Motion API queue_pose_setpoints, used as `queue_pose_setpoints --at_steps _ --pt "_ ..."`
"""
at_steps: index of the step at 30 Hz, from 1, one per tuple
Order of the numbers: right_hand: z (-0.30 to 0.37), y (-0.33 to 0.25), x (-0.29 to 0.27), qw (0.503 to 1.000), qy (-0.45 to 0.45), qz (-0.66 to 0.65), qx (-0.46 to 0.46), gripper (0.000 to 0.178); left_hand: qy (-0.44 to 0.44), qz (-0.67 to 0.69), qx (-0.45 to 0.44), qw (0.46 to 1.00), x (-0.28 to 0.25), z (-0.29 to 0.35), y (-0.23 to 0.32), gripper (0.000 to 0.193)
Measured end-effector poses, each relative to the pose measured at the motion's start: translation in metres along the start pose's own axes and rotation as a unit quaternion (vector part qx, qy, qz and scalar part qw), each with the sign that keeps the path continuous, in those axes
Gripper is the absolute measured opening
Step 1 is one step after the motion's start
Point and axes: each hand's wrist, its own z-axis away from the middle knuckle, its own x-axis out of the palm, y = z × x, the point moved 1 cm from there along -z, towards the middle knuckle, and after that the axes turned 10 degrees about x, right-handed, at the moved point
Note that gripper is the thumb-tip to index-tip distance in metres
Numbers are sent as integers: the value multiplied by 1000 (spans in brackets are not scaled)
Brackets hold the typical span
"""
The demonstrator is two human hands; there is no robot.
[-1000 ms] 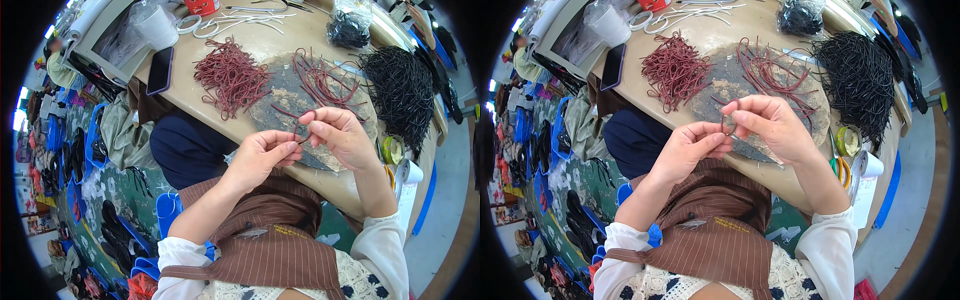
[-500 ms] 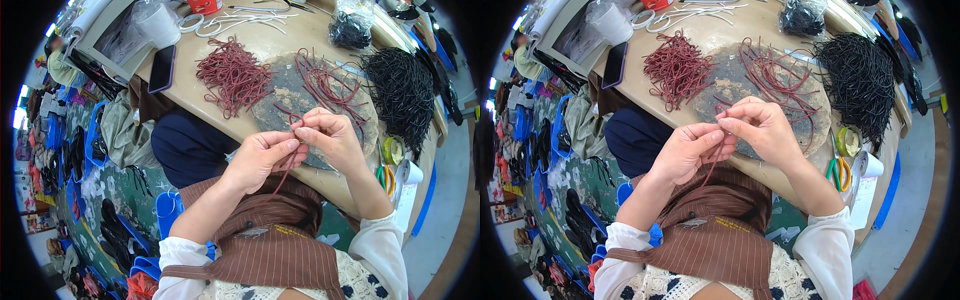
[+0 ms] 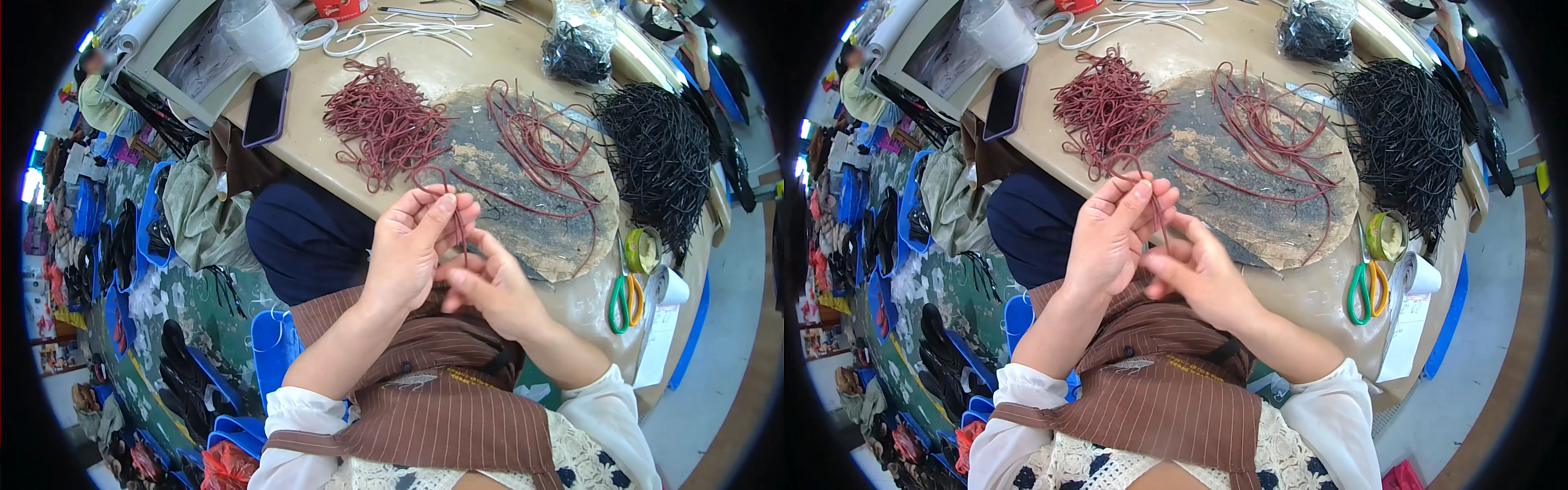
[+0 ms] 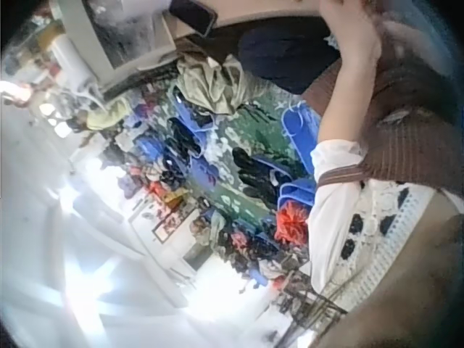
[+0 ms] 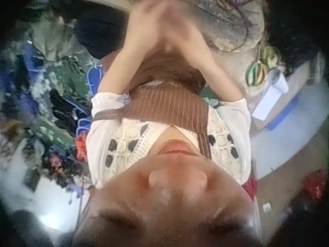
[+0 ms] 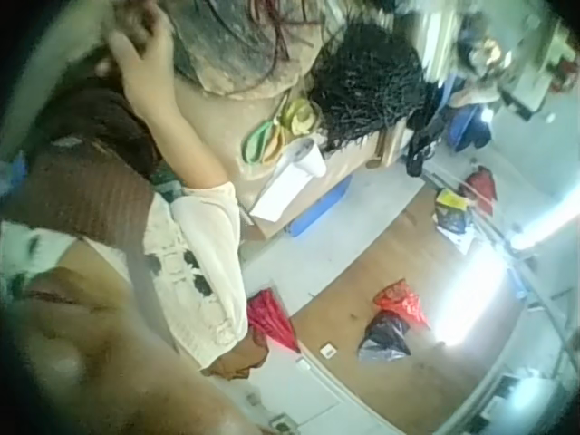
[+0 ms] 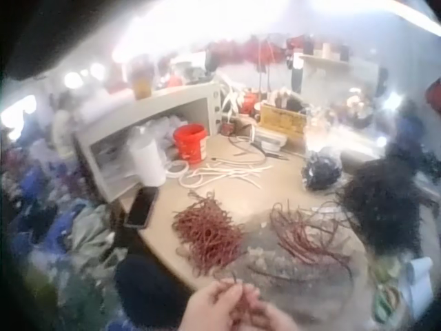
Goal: The person sits at a workbench and repeatedly ties knots in short red cords by hand. They pick up individual cords, form loops, and pull them tight to create a knotted shape, then place the finished items into a pile on the table.
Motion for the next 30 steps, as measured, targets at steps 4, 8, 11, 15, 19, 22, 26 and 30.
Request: queue_pose_setpoints --at_steps 4,8,11,15,19,22,26,30 --pt "3 0 -26 995 50 32 -82 23 -5 -9 -4 1000 -11 -1 12 19" --pt "14 0 -28 958 96 230 -141 21 -5 12 -40 999 -10 2 13 21" --pt "16 -2 -29 921 97 322 -197 19 -4 29 -52 998 -10 4 12 22" --pt "24 -5 -32 912 124 332 -208 20 -13 16 -61 998 -13 7 11 22" --pt "27 -37 -35 902 118 350 -224 19 -61 -28 -143 987 -9 14 13 21" --pt "22 -61 -34 907 68 350 -224 12 -86 -57 -197 975 2 21 14 18" --pt "8 -70 -31 842 67 449 -291 10 -93 -37 -161 982 1 22 5 15" --pt "4 -60 -28 798 91 482 -350 14 -80 -36 -151 985 -1 22 -1 15"
